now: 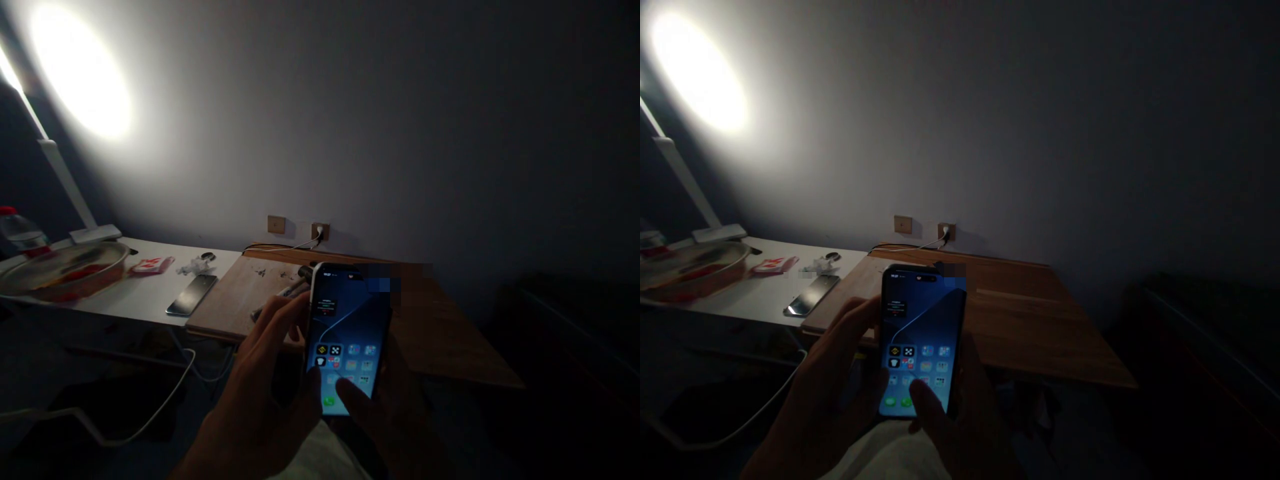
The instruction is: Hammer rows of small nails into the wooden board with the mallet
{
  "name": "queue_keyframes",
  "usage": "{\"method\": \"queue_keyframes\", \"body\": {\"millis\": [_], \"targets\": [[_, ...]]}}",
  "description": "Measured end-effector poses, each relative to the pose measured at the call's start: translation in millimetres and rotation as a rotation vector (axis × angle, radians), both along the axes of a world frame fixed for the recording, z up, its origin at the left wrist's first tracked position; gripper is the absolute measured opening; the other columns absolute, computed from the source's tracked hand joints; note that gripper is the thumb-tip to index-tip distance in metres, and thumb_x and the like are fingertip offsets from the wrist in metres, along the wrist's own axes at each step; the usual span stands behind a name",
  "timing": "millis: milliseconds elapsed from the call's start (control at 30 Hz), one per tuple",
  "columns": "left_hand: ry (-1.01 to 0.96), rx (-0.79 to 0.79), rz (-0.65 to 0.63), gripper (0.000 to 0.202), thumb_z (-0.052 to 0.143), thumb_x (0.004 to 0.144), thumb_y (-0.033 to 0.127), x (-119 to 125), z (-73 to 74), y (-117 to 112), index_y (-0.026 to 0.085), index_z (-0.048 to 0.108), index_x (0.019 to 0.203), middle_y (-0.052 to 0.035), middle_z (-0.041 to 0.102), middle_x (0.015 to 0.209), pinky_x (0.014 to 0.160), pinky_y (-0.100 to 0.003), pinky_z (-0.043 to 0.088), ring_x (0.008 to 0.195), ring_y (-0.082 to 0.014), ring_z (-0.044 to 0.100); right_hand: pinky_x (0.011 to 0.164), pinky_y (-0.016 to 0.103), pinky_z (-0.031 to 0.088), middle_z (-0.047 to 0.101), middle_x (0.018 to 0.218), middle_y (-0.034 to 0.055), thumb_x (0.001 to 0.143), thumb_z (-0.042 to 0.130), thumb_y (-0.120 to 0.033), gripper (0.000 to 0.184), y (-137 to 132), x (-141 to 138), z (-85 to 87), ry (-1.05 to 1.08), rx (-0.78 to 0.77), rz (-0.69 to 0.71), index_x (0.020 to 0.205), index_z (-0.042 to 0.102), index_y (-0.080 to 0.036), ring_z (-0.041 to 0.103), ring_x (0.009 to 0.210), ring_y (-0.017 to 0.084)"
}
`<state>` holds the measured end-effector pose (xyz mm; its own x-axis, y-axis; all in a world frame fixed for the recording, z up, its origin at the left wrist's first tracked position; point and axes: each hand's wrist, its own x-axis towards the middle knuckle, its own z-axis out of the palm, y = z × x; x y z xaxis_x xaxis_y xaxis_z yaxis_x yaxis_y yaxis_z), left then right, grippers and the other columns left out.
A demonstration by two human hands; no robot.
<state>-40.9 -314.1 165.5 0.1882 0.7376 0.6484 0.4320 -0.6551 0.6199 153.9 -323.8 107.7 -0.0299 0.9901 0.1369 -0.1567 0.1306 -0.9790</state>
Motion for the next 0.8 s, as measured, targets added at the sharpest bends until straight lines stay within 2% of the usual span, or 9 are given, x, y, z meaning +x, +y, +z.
{"method": "queue_keyframes", "body": {"millis": [133,233,400,600,733,800], "targets": [[0.003,0.0,0.01,0.059,0.059,0.089,0.021,-0.9,-2.0,0.3,0.029,0.049,0.147,-0.0087,0.063,0.124,0.088,-0.039,0.057,0.108,-0.0261,0.062,0.071,0.048,0.065,0.076,0.121,0.0092,0.082,0.077,-0.057,0.075,-6.6,-5.2,-3.4,0.182,-0.029,0.057,0.149,0.052,-0.037,0.076,0.095,0.036],[-0.002,-0.016,0.026,0.058,0.059,0.09,0.022,-1.2,-3.7,1.1,0.028,0.05,0.146,-0.0095,0.063,0.124,0.088,-0.04,0.056,0.109,-0.0269,0.062,0.068,0.048,0.065,0.075,0.126,0.0102,0.078,0.08,-0.056,0.079,-10.0,-7.0,-5.5,0.219,-0.033,0.042,0.149,0.051,-0.038,0.077,0.095,0.037],[-0.031,-0.03,0.009,0.053,0.06,0.093,0.028,-1.5,-3.5,1.8,0.027,0.051,0.145,-0.0093,0.064,0.123,0.089,-0.039,0.056,0.109,-0.0267,0.062,0.074,0.048,0.065,0.07,0.138,0.0116,0.079,0.082,-0.053,0.084,-12.8,-8.6,-1.0,0.175,-0.021,-0.011,0.153,0.046,-0.037,0.075,0.107,0.038],[-0.062,-0.021,0.014,0.047,0.059,0.095,0.027,-1.7,-2.7,1.5,0.028,0.054,0.141,-0.0078,0.065,0.123,0.089,-0.039,0.055,0.108,-0.0254,0.063,0.069,0.041,0.066,0.075,0.127,0.0107,0.077,0.087,-0.042,0.077,-12.9,-7.6,5.3,-0.019,-0.042,-0.061,0.146,0.052,-0.035,0.077,0.093,0.032],[-0.083,0.001,0.016,0.042,0.058,0.096,0.026,-0.8,-1.6,1.2,0.028,0.055,0.137,-0.0066,0.066,0.118,0.087,-0.037,0.054,0.105,-0.0239,0.064,0.073,0.041,0.067,0.072,0.133,0.0109,0.083,0.082,-0.045,0.074,-17.4,-14.5,9.7,-0.006,-0.041,-0.086,0.148,0.048,-0.036,0.076,0.104,0.033],[-0.091,0.005,0.016,0.038,0.058,0.096,0.026,-0.4,-0.3,1.1,0.028,0.056,0.135,-0.006,0.067,0.115,0.084,-0.035,0.054,0.101,-0.0228,0.064,0.072,0.042,0.067,0.072,0.132,0.0119,0.084,0.081,-0.047,0.077,-19.6,-17.8,12.2,0.025,-0.057,-0.075,0.15,0.044,-0.035,0.077,0.098,0.032]]}}
